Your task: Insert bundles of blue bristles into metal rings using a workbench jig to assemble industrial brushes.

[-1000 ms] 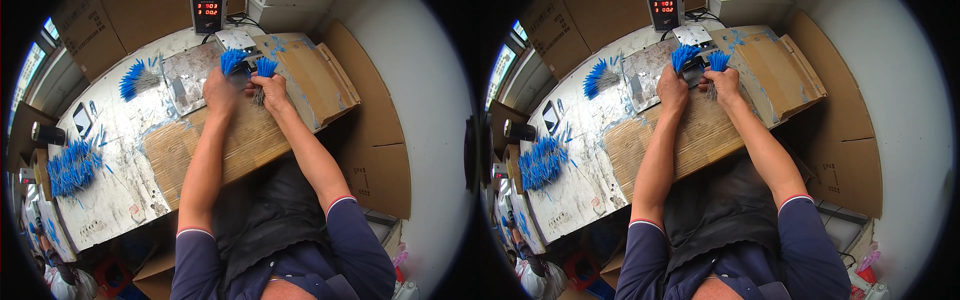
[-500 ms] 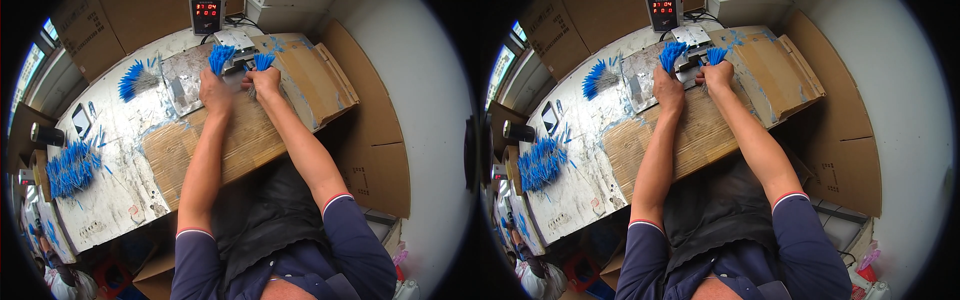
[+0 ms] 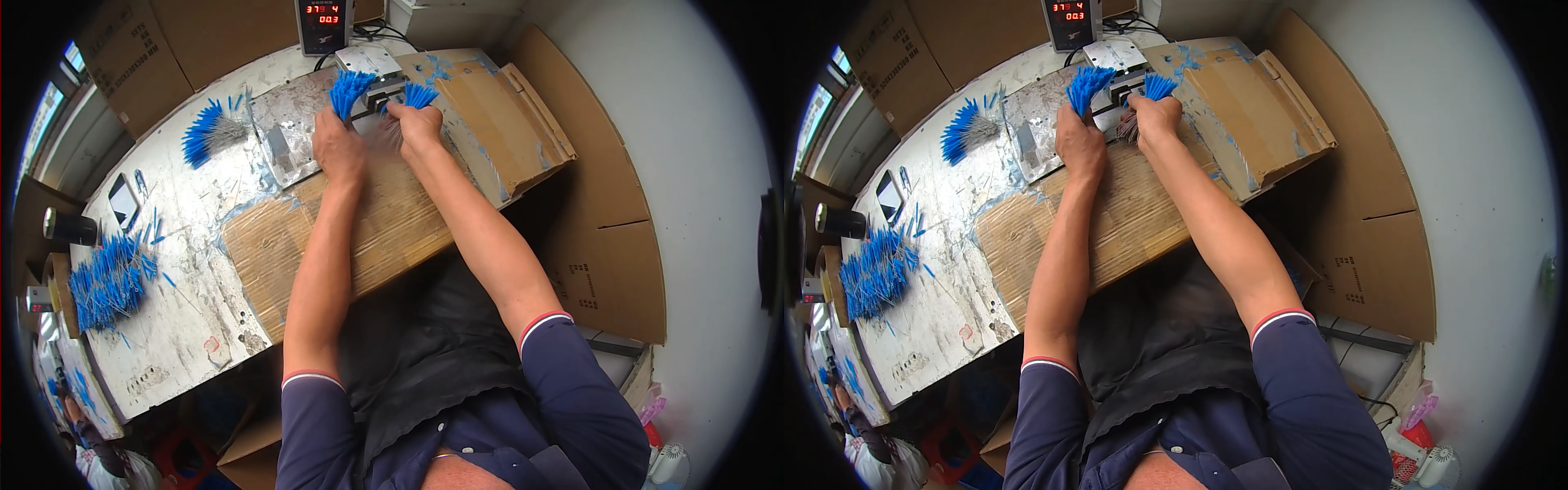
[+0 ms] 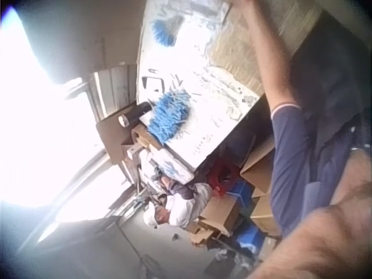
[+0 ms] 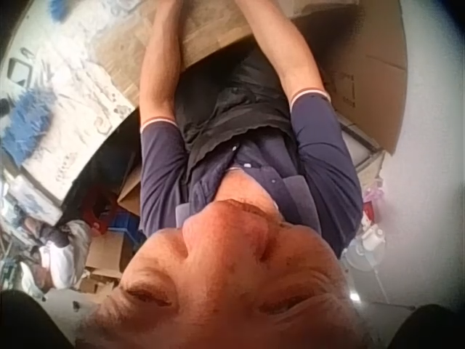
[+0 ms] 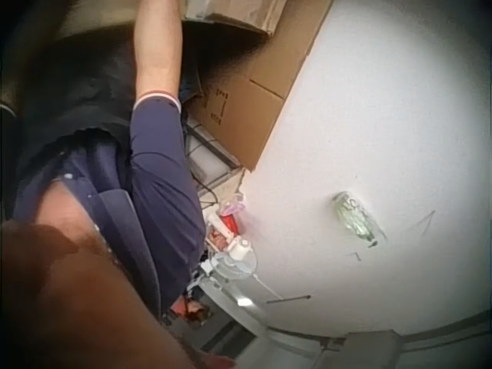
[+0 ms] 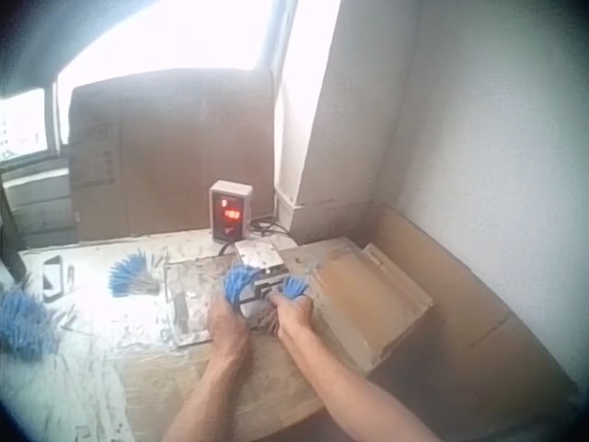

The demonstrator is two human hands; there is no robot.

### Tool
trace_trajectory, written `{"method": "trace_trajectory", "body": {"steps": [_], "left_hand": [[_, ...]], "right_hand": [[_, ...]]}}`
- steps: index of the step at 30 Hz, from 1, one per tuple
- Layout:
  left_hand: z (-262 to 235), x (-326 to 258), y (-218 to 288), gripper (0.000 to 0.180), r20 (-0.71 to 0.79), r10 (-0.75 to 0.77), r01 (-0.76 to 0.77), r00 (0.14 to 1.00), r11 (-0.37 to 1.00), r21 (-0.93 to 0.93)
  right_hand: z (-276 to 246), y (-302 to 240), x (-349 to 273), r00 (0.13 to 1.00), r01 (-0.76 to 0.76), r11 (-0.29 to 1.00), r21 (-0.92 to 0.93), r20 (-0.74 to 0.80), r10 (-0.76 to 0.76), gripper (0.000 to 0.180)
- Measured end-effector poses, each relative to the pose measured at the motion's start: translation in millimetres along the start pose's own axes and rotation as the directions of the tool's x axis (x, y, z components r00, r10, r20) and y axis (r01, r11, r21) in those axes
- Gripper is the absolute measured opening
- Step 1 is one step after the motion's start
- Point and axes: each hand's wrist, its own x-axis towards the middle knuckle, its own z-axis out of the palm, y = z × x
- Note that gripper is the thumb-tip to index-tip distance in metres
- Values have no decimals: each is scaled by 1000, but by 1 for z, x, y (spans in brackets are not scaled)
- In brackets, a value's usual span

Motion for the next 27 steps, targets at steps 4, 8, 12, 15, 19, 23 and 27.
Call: {"method": "trace_trajectory", "body": {"steps": [4, 8, 12, 15, 19, 23, 27], "left_hand": [[-5, -1, 3, 13, 80, 26, -21, 996, 997, -68], [-8, 5, -1, 17, 145, -15, 31, 989, 994, -106], [-11, 7, -4, 22, 196, -75, 115, 978, 973, -200], [-14, 8, -1, 23, 189, -43, 88, 981, 968, -236], [-19, 9, 5, 23, 325, -63, 147, 944, 959, -242], [-27, 11, 0, 23, 422, -31, 128, 906, 971, -204], [-20, 12, 0, 20, 528, -41, 214, 848, 939, -270]], "right_hand": [[3, 4, -11, 1000, -23, 982, 186, 12, 22, 7], [5, 5, -20, 1000, -7, 978, 210, 9, 5, 4], [4, 6, -30, 998, -33, 983, 179, 58, 23, 2], [2, 9, -31, 998, -13, 981, 195, 69, 0, 5], [-1, 14, -31, 994, 85, 976, 201, 44, -96, 7], [-3, 23, -38, 995, 83, 973, 213, 40, -94, 7], [-13, 40, -30, 944, 321, 944, 74, 52, -325, 5]]}}
